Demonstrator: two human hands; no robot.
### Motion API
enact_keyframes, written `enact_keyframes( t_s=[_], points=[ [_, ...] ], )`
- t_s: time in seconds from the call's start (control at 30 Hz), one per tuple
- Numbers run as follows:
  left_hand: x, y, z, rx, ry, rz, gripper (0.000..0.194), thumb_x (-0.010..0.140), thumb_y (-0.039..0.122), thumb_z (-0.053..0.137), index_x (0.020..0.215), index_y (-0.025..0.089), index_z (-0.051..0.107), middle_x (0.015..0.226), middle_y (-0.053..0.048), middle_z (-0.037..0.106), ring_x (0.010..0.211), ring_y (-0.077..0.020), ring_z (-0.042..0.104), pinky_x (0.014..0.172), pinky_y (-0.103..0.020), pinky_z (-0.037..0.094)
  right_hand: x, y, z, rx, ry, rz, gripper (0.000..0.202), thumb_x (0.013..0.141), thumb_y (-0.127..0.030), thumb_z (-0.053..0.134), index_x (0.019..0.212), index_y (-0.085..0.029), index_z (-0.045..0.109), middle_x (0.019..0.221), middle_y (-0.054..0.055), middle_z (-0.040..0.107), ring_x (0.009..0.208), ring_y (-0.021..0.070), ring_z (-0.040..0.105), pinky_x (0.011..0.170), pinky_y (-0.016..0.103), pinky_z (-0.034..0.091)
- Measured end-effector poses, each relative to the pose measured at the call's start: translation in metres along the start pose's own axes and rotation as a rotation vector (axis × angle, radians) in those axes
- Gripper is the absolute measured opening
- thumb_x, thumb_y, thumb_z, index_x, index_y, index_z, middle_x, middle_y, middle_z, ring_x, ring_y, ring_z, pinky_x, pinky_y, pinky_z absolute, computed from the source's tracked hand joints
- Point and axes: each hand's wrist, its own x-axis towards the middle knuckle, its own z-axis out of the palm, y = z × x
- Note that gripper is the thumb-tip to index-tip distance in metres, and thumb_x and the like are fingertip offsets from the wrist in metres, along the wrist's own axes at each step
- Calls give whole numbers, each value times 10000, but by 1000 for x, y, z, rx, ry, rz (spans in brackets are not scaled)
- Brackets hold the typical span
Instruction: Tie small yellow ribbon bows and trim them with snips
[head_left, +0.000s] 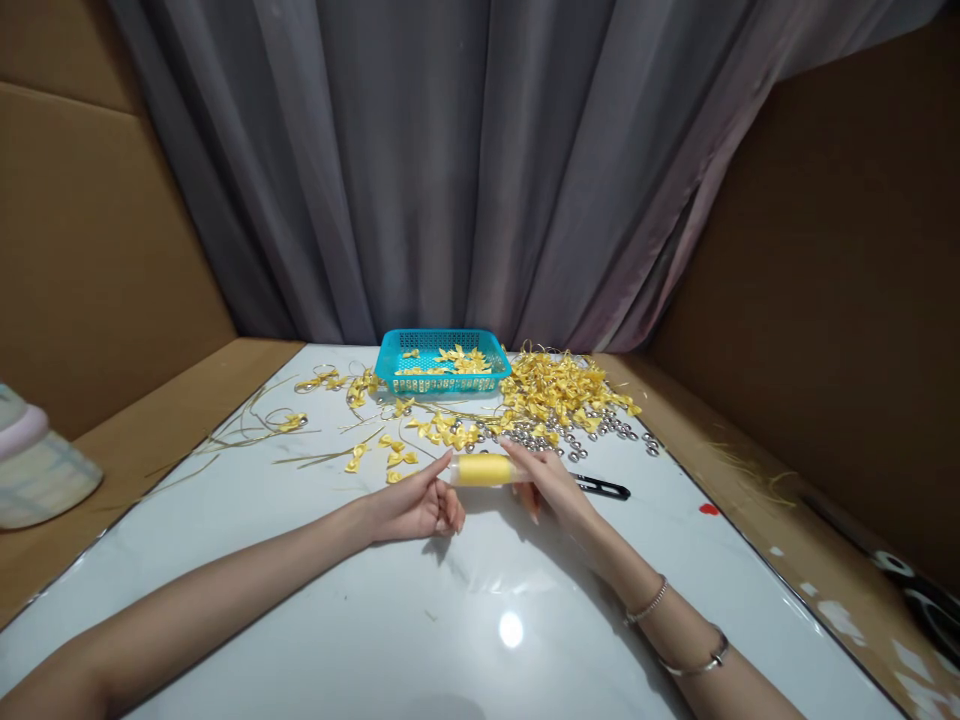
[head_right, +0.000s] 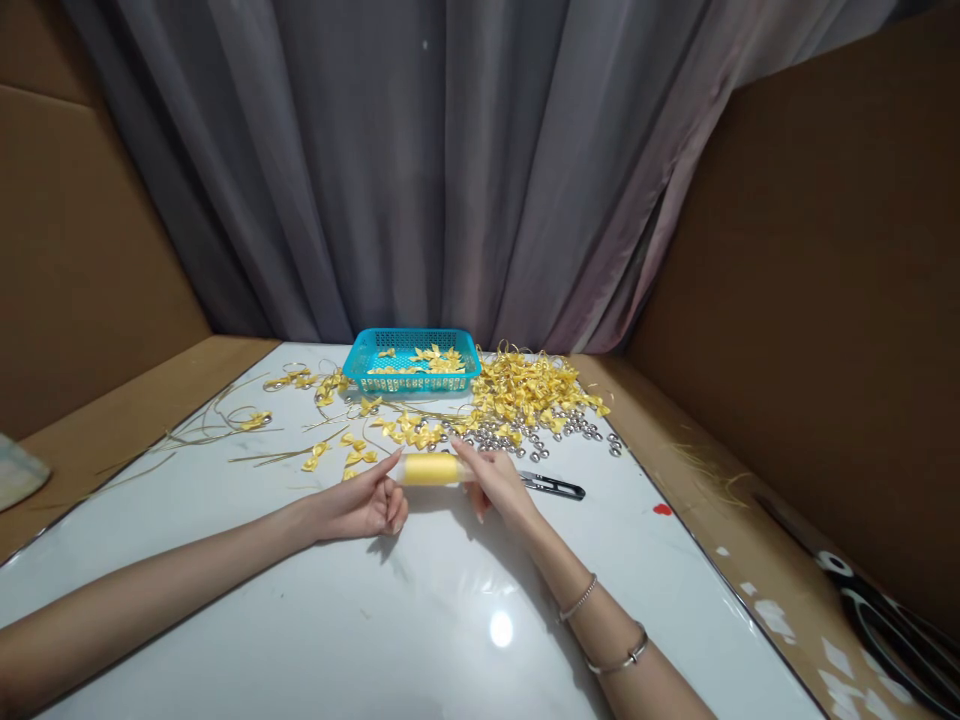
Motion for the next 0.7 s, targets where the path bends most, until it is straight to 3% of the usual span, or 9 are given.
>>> enact_keyframes(
  t_s=[0.1, 0.27, 0.37, 0.5, 0.7],
  points=[
    [0, 1, -2, 1, -25, 1, 710, 816, 633, 415, 438, 77, 644, 549, -124, 628, 468, -122, 494, 568, -246, 391, 2, 5, 0, 47, -54, -6, 610, 789, -623, 480, 391, -161, 464, 238, 7, 404, 244, 70, 368, 324, 189, 270],
    [1, 2, -1, -59, -38, 1, 642, 863, 511, 443, 433, 78, 646, 565, -136, 644, 505, -135, 525, 561, -238, 380, 10, 12, 1, 258, -51, -28, 379, 722, -541, 617, 673, -180, 516, 347, -49, 478, 266, 75, 378, 280, 164, 232],
    [1, 2, -1, -89, -18, -15, 603, 875, 498, 436, 569, 43, 687, 641, -154, 669, 528, -135, 548, 561, -229, 381, 10, 11, 0, 359, -68, -54, 324, 696, -458, 675, 744, -194, 494, 404, -51, 513, 301, 77, 403, 290, 156, 258],
    [1, 3, -2, -145, -49, -51, 657, 838, 608, 401, 885, 15, 679, 720, -163, 686, 562, -153, 587, 575, -233, 395, 5, 7, -1, 396, -143, -151, 285, 706, -389, 687, 838, -182, 541, 507, -39, 544, 387, 69, 425, 348, 158, 311],
    [0, 6, -3, -178, -42, -45, 710, 777, 661, 421, 853, -1, 664, 654, -153, 674, 560, -198, 603, 590, -262, 411, 2, 8, -2, 274, -289, -289, 331, 709, -342, 694, 958, -156, 580, 636, -6, 575, 481, 90, 489, 461, 210, 401]
  ],
)
